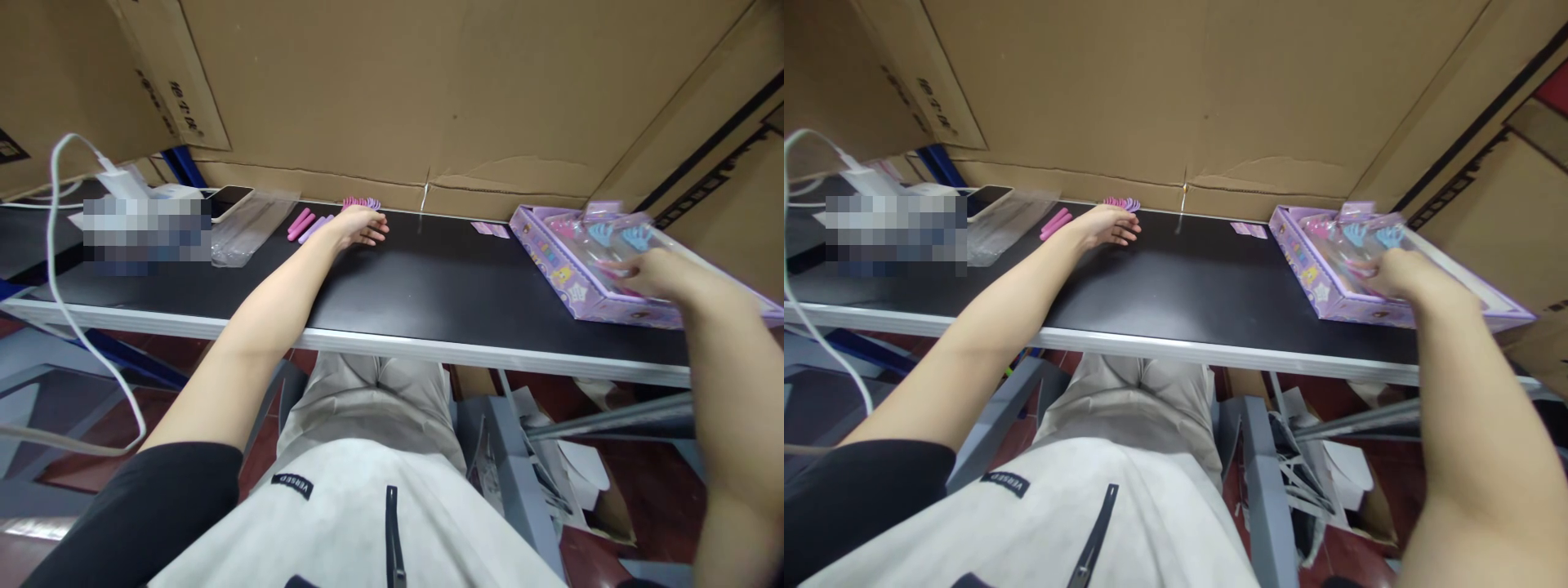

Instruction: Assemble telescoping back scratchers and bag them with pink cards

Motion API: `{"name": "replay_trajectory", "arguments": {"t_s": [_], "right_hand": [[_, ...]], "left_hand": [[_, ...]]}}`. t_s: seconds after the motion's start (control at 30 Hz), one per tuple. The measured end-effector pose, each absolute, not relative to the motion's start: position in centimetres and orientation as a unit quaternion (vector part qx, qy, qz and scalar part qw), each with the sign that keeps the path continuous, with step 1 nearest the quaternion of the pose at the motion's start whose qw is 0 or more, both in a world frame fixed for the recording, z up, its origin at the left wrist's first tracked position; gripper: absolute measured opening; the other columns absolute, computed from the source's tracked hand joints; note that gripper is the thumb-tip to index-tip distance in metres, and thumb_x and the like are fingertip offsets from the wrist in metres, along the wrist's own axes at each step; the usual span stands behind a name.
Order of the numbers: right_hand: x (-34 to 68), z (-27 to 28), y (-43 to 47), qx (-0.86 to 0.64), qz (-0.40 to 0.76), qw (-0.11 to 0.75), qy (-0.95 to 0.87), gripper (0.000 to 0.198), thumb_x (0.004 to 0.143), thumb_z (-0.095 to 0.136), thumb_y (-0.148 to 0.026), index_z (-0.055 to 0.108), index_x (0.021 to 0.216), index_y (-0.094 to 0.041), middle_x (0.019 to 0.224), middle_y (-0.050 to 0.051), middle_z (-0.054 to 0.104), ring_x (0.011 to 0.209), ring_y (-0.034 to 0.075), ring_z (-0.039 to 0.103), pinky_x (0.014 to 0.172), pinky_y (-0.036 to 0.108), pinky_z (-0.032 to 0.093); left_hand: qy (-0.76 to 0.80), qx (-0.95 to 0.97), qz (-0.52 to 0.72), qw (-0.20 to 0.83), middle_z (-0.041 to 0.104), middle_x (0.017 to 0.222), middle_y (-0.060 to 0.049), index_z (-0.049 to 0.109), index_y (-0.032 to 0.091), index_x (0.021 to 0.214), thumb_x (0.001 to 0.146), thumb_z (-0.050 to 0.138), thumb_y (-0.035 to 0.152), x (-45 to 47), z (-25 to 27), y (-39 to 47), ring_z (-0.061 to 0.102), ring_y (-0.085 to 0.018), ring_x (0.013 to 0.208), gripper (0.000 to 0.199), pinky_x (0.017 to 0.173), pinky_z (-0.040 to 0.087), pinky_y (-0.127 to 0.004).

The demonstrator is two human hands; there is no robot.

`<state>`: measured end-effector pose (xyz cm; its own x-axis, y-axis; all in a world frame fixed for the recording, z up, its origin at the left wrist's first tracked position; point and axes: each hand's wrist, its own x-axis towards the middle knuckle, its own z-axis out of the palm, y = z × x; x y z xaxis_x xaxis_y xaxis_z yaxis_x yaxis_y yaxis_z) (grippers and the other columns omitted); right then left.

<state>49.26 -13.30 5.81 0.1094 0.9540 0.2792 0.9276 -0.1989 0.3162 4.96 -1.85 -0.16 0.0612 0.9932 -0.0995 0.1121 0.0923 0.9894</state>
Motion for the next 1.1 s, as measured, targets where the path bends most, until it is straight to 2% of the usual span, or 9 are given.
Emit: {"name": "replay_trajectory", "arguments": {"t_s": [0.17,0.27,0.37,0.47,0.57,0.67,0.8,0.93,1.1], "right_hand": [[50.0,5.1,-12.3,0.742,0.159,0.003,0.651,0.051,0.101,0.067,-0.067,0.094,0.110,-0.024,0.127,0.026,0.080,0.098,0.030,0.077,0.087,0.047,0.053],[51.9,5.6,-10.4,0.803,0.024,0.057,0.592,0.038,0.103,0.073,-0.045,0.093,0.083,-0.019,0.099,0.024,0.084,0.072,0.023,0.072,0.078,0.041,0.055],[51.6,6.9,-9.2,0.842,-0.012,0.115,0.527,0.039,0.101,0.076,-0.025,0.085,0.065,-0.012,0.096,0.025,0.083,0.065,0.019,0.068,0.075,0.038,0.053],[48.2,8.7,-9.8,0.823,0.079,0.102,0.553,0.030,0.106,0.072,-0.031,0.090,0.106,-0.006,0.123,0.027,0.081,0.088,0.024,0.075,0.084,0.039,0.054],[43.2,10.4,-11.3,0.767,0.095,0.033,0.634,0.041,0.111,0.063,-0.029,0.079,0.141,-0.007,0.134,0.025,0.078,0.117,0.027,0.076,0.100,0.038,0.054],[38.5,11.1,-11.6,0.702,0.074,-0.009,0.709,0.040,0.109,0.065,-0.024,0.079,0.143,-0.009,0.137,0.022,0.078,0.130,0.029,0.074,0.110,0.038,0.055],[32.6,10.0,-8.9,0.590,0.049,-0.031,0.806,0.033,0.104,0.066,-0.016,0.084,0.132,-0.011,0.131,0.016,0.082,0.126,0.030,0.078,0.115,0.043,0.059],[25.6,7.1,-4.5,0.495,0.047,0.013,0.868,0.034,0.099,0.068,-0.014,0.085,0.129,-0.018,0.129,0.013,0.083,0.125,0.033,0.078,0.116,0.046,0.060],[16.7,4.1,-1.4,0.465,0.059,0.054,0.882,0.048,0.100,0.064,-0.010,0.072,0.147,-0.004,0.151,0.024,0.070,0.139,0.037,0.070,0.117,0.044,0.056]], "left_hand": [[0.535,0.526,0.425,0.506,0.076,0.081,-0.008,0.065,0.017,0.078,0.097,0.068,0.015,4.9,-0.1,-2.0,0.074,-0.018,0.074,0.020,0.086,0.061,-0.033],[0.541,0.534,0.423,0.494,0.076,0.080,-0.008,0.065,0.017,0.078,0.096,0.070,0.015,5.1,-0.3,-2.1,0.075,-0.019,0.076,0.019,0.086,0.062,-0.035],[0.552,0.548,0.412,0.475,0.076,0.082,-0.008,0.064,0.018,0.079,0.097,0.070,0.015,5.4,0.0,-2.6,0.075,-0.019,0.076,0.019,0.083,0.061,-0.032],[0.563,0.573,0.431,0.412,0.077,0.087,-0.008,0.063,0.017,0.080,0.100,0.064,0.011,5.0,2.2,-3.3,0.076,-0.018,0.081,0.021,0.085,0.060,-0.030],[0.559,0.573,0.503,0.326,0.077,0.100,-0.008,0.062,0.015,0.090,0.105,0.057,0.010,3.0,5.9,-3.6,0.077,-0.018,0.093,0.016,0.091,0.058,-0.031],[0.618,0.574,0.495,0.210,0.077,0.108,-0.013,0.062,0.011,0.094,0.104,0.053,0.009,-0.7,8.6,-2.9,0.077,-0.023,0.100,0.013,0.099,0.058,-0.039],[0.706,0.658,0.260,0.019,0.067,0.079,-0.007,0.059,0.017,0.073,0.087,0.071,0.006,-5.6,7.7,-0.3,0.068,-0.035,0.126,0.022,0.121,0.046,-0.047],[0.733,0.678,-0.034,0.039,0.045,0.055,-0.002,0.054,0.021,0.053,0.071,0.076,0.000,-7.4,3.6,1.9,0.070,-0.040,0.123,0.035,0.117,0.049,-0.045],[0.748,0.660,-0.057,0.040,0.051,0.050,-0.006,0.053,0.024,0.044,0.057,0.071,-0.002,-6.1,1.3,2.0,0.076,-0.042,0.107,0.034,0.104,0.056,-0.042]]}}
